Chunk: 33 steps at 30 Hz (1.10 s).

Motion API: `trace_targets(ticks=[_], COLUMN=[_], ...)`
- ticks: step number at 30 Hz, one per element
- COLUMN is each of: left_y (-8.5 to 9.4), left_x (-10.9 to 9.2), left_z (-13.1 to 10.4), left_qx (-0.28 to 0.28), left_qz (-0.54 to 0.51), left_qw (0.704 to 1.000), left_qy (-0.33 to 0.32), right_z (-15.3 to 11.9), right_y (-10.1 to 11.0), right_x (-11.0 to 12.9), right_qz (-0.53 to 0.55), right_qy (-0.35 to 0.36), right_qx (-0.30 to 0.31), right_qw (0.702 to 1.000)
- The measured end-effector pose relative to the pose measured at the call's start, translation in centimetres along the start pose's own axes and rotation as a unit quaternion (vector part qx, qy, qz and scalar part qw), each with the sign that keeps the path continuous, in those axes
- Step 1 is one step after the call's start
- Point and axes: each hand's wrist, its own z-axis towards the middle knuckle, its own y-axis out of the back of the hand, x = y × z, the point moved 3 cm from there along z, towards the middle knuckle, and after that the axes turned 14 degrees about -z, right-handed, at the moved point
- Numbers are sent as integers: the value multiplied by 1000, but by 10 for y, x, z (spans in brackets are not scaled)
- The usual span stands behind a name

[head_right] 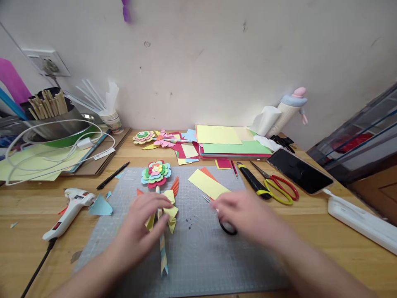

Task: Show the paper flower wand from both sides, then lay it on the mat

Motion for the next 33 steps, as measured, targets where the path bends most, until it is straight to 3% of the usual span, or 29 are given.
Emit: trace_targets(ticks=[1,2,3,5,7,9,12,18,22,29,31,33], left_y=[-6,-12,-17,-25,-31,-34,-36,-35,-36,-34,-33,-31], left_x=[-4,-8,-11,-13,-11,-7,-4,-9,-12,-11,-14,-16], left_z=[-1,-3,-5,-9,-12,-14,-15,-14,-15,-14,-14,-14], left_qx=[72,136,189,278,334,357,364,376,398,429,432,424], left_qz=[26,39,48,65,87,118,148,182,190,176,175,174], left_qw=[997,990,980,958,938,927,919,908,898,882,881,885], left_qy=[-13,-19,-28,-29,-18,1,18,17,8,85,85,81], right_z=[7,12,17,31,43,50,54,53,53,55,56,57], right_y=[33,66,93,125,137,137,132,133,134,136,143,155], right_x=[-17,-35,-52,-87,-125,-153,-172,-181,-186,-184,-187,-196], right_qz=[-76,-146,-232,-398,-455,-463,-470,-474,-492,-503,-495,-463], right_qy=[-50,-97,-134,-192,-268,-301,-318,-305,-293,-318,-320,-309], right_qx=[-90,-229,-334,-369,-330,-278,-270,-311,-306,-293,-273,-241], right_qw=[992,957,904,818,782,786,778,765,760,748,761,795])
